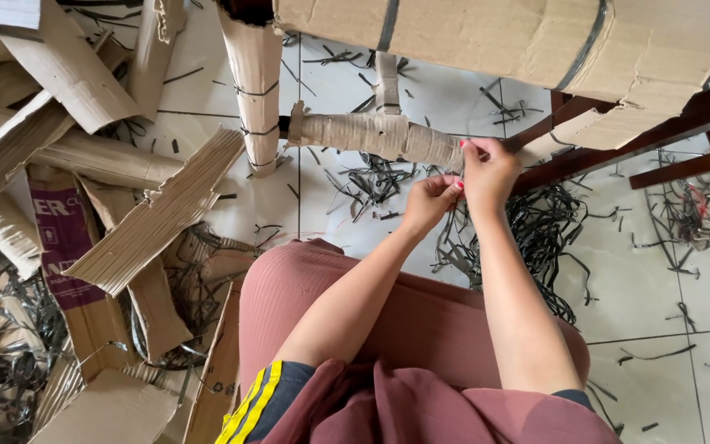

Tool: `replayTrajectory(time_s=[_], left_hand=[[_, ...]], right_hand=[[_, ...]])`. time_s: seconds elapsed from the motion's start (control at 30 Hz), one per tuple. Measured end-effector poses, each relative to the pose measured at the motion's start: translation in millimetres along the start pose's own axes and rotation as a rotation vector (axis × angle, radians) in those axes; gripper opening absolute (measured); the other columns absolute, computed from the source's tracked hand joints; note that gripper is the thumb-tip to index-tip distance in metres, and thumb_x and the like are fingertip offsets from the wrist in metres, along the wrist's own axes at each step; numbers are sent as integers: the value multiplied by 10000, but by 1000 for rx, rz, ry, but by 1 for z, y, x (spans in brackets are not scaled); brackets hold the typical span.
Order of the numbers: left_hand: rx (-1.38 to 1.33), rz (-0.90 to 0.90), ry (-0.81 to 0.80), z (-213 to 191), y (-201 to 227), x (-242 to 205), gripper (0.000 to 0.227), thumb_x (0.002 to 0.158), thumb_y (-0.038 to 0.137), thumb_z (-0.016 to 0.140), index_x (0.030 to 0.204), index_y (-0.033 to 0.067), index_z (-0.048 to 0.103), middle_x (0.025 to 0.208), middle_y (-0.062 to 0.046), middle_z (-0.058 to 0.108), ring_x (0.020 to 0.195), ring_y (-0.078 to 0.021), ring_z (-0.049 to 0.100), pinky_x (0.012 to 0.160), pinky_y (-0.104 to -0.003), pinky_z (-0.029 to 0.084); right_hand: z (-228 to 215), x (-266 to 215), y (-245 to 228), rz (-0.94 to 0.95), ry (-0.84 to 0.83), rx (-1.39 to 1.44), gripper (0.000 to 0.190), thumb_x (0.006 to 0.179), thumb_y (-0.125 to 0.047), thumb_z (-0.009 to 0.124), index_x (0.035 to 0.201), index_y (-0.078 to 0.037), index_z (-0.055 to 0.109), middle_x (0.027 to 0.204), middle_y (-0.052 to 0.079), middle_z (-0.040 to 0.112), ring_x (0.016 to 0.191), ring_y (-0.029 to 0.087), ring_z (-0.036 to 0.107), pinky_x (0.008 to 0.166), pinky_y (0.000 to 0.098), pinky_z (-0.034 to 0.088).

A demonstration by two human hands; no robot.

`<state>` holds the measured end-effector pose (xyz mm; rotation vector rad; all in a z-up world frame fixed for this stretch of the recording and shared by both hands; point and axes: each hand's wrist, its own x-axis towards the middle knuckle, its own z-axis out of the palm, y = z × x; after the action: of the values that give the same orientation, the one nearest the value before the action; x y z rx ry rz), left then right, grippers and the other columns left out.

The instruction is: Wrapping cardboard around the legs of a wooden chair and securing it with plastic ties, then trimming the excess with scissors.

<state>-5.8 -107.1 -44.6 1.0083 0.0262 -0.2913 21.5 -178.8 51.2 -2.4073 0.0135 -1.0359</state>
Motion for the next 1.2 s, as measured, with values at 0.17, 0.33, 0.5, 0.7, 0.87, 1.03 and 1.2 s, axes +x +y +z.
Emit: replayTrajectory(time_s=[0.17, 0.33, 0.5, 0.7, 0.87, 1.03, 1.2], left_hand=[[30, -34, 62, -4, -21, 12, 163, 953, 139, 727, 1069, 26, 748, 736, -109, 722, 619, -123, 649, 606, -249, 588], [-11, -71, 130, -4, -13, 13, 213, 959, 149, 725, 1089, -19, 738, 798, -190, 741, 688, -199, 726, 656, -308, 625], [32, 3, 183, -1, 5, 18, 190, 979, 173, 727, 1080, 16, 758, 825, -154, 764, 722, -168, 724, 661, -299, 623], [-83, -25, 175, 7, 19, 12, 261, 994, 187, 721, 1124, -40, 728, 901, -187, 762, 828, -192, 730, 773, -322, 622], [24, -30, 143, 1, -1, 20, 231, 965, 183, 751, 1122, 14, 748, 846, -142, 764, 771, -162, 725, 718, -309, 633], [346, -73, 94, -11, -27, 19, 203, 923, 212, 758, 1091, 100, 783, 822, -115, 778, 758, -194, 750, 683, -336, 625], [123, -240, 171, -6, -18, 9, 598, 879, 123, 804, 1334, -70, 467, 961, -233, 736, 804, -268, 748, 703, -335, 668]], right_hand=[[24, -12, 34, -90, 33, -55, 178, 808, -143, 921, 839, -96, 753, 704, 55, 676, 685, 295, 692, 668, 359, 551], [20, -17, 49, -274, -4, -122, 55, 941, -181, 832, 972, -206, 794, 893, -53, 671, 793, 196, 723, 756, 293, 580], [-10, -15, 26, -310, -383, -57, 363, 1013, -42, 647, 1375, -12, 635, 1165, 178, 553, 1024, 475, 669, 811, 549, 609], [-7, -8, 38, -269, -374, -27, 254, 1005, -73, 709, 1251, -10, 729, 1115, 133, 599, 970, 404, 708, 831, 452, 596], [-2, 0, 40, -272, -486, -192, 279, 982, -111, 738, 1242, -8, 727, 1102, 128, 601, 933, 393, 720, 801, 480, 612], [-14, 34, 30, -126, -930, -319, 397, 968, -231, 727, 1299, -21, 665, 1191, 148, 590, 1043, 429, 698, 897, 546, 597], [-7, 61, 13, 4, -1181, -376, 427, 905, -205, 798, 1228, 49, 680, 1228, 233, 573, 1064, 485, 679, 900, 598, 571]])
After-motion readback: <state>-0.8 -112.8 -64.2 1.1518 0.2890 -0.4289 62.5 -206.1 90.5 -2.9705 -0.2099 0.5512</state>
